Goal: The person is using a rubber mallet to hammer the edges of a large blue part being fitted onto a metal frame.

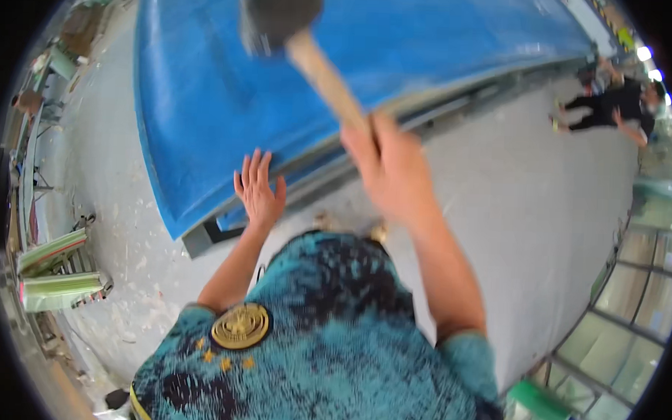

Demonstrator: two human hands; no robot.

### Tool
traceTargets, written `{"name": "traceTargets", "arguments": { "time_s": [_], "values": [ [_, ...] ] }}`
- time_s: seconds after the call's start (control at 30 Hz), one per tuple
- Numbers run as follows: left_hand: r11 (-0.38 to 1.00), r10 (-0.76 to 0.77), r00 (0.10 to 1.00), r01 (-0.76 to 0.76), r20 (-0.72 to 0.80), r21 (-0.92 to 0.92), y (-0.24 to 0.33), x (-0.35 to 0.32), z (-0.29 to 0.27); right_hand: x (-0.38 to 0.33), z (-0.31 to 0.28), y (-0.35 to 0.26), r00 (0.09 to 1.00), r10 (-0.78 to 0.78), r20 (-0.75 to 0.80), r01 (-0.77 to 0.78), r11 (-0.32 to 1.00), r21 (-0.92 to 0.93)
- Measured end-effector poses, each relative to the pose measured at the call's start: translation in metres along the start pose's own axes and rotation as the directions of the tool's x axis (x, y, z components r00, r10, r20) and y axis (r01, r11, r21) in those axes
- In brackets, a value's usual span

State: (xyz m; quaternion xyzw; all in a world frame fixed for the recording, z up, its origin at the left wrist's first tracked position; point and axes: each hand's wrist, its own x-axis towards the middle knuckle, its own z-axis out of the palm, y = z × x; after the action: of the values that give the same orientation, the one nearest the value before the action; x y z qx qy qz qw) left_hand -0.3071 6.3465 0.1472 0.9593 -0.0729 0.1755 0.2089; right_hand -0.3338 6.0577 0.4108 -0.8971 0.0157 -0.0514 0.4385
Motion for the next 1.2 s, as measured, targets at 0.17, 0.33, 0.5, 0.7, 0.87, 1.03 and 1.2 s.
{"name": "traceTargets", "arguments": {
  "time_s": [0.17,0.33,0.5,0.7,0.87,1.03,1.2],
  "values": [
    [0.998,0.055,0.998,-0.054,0.027,-0.007,0.011,0.007,-0.003,-0.035,0.077,0.135,0.972,-0.120,-0.203,0.143,0.984,0.104],
    [0.995,0.088,0.996,-0.088,-0.001,-0.037,0.003,0.016,0.003,-0.024,0.038,0.096,0.995,-0.065,-0.072,0.058,0.994,-0.094],
    [0.994,0.099,0.995,-0.100,-0.015,-0.035,0.006,0.012,-0.001,-0.002,0.050,0.055,0.925,-0.112,-0.363,0.250,0.899,0.360],
    [0.995,0.094,0.995,-0.093,0.017,-0.026,0.002,0.004,-0.001,0.007,0.010,0.118,0.992,0.097,-0.087,-0.115,0.965,-0.237],
    [0.994,0.102,0.995,-0.102,0.012,-0.033,0.004,0.004,-0.007,0.044,-0.028,0.024,0.887,-0.070,-0.457,0.226,0.929,0.295],
    [0.990,0.129,0.991,-0.126,0.037,-0.063,0.007,0.009,-0.001,-0.014,0.030,0.183,0.999,0.038,-0.040,-0.051,0.890,-0.452],
    [0.996,0.082,0.996,-0.081,0.029,-0.033,0.007,0.006,-0.011,0.030,-0.032,0.023,0.950,0.089,-0.299,-0.108,0.993,-0.046]
  ]
}}
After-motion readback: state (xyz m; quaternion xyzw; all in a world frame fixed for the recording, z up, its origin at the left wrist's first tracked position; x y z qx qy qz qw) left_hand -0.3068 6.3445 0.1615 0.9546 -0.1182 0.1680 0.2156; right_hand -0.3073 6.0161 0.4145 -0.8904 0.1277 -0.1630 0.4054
